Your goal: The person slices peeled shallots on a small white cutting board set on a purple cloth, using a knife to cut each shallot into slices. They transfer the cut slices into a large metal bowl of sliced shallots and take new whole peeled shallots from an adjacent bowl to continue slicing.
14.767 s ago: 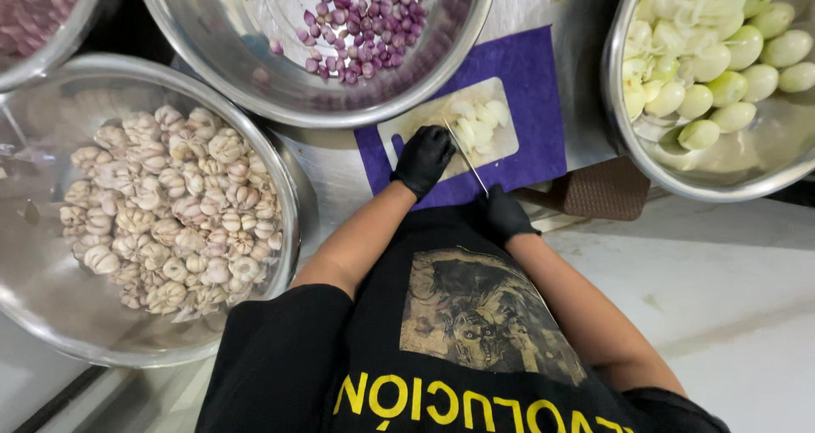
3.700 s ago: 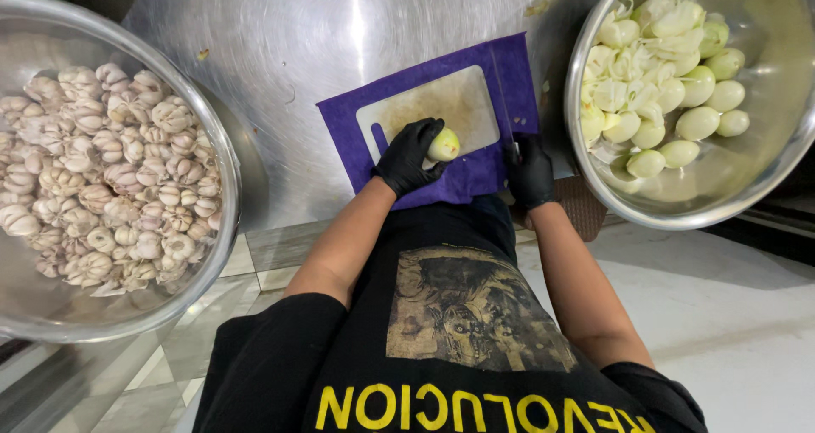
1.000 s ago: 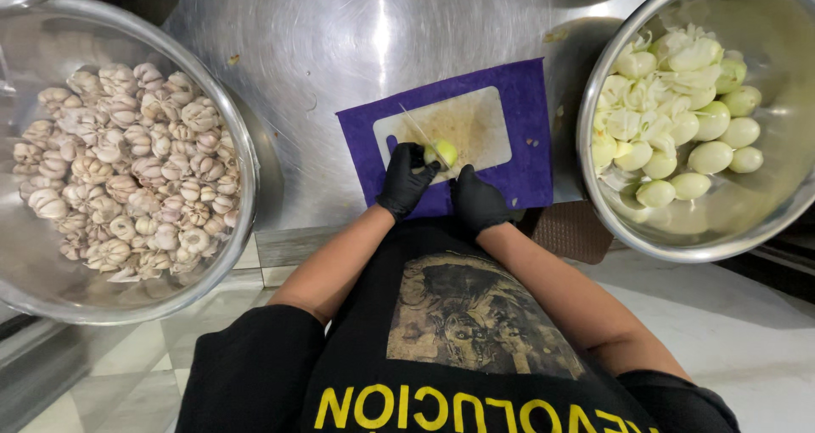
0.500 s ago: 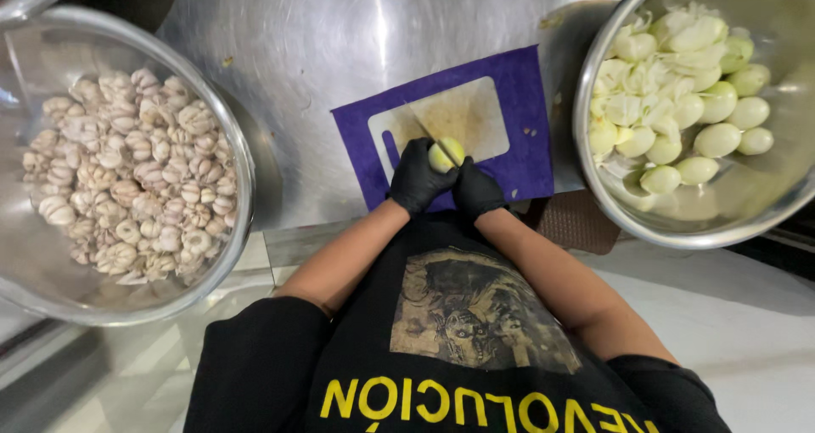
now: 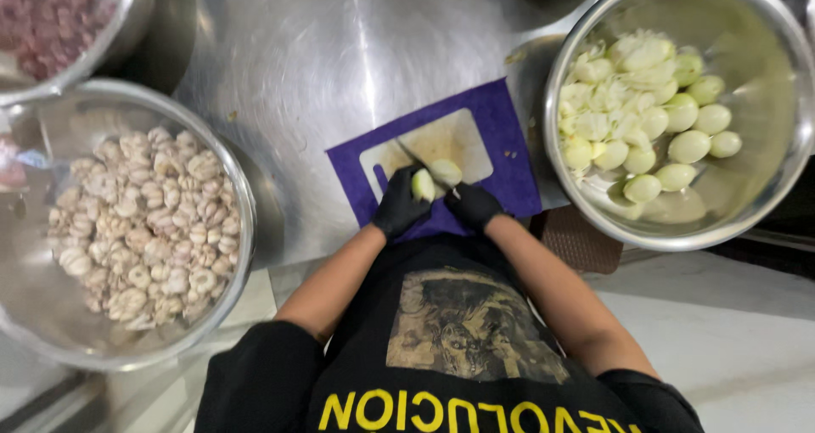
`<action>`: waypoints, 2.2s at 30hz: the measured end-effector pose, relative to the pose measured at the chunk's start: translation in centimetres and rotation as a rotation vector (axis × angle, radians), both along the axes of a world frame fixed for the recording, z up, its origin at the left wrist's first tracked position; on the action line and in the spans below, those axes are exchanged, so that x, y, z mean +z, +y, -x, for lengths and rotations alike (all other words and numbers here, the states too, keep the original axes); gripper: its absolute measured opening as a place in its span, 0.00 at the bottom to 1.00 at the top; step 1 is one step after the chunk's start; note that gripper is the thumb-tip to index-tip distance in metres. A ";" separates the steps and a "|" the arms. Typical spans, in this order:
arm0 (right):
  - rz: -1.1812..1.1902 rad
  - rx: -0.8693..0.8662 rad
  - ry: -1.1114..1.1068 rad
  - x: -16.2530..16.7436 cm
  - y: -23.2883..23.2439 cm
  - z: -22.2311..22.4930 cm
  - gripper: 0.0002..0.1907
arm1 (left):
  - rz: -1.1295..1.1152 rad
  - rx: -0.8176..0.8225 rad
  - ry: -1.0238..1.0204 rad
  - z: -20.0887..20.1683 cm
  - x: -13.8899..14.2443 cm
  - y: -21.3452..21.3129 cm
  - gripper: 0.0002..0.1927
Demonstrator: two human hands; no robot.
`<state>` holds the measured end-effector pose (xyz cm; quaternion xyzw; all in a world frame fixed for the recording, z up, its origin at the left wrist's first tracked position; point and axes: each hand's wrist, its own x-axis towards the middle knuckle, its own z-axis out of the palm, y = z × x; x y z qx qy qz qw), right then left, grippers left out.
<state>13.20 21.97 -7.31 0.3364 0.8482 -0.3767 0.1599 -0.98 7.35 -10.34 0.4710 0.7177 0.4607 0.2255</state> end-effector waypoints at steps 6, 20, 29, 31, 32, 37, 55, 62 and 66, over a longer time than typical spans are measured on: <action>0.080 -0.397 0.173 1.5 -0.6 -2.4 0.18 | -0.014 0.105 -0.032 1.9 0.5 -2.4 0.37; -0.133 -0.173 0.259 1.3 1.8 4.2 0.23 | 0.116 0.023 0.306 0.4 0.8 1.1 0.35; -0.328 -0.091 0.675 0.2 2.3 -1.4 0.13 | 0.304 -0.114 0.238 0.3 2.0 1.6 0.43; -0.302 -0.269 0.591 -0.9 1.8 -3.5 0.10 | 0.430 -0.131 0.238 0.1 2.6 0.9 0.43; -0.283 -0.364 0.541 -1.3 1.4 -4.6 0.09 | 0.378 -0.080 0.267 0.0 2.8 0.8 0.41; -0.160 -0.288 0.243 -2.1 -0.2 -7.7 0.11 | 0.433 -0.014 0.218 -0.7 2.5 2.8 0.44; -0.137 -0.262 -0.094 -0.6 -1.6 -4.8 0.15 | 0.221 -0.256 0.329 1.6 0.3 6.8 0.21; -0.158 -0.246 -0.142 -2.5 -1.0 -2.9 0.17 | 0.179 -0.238 0.306 1.7 0.1 6.6 0.20; -0.141 -0.210 -0.138 -2.4 -0.9 -3.9 0.18 | 0.159 -0.222 0.314 1.5 0.0 6.3 0.20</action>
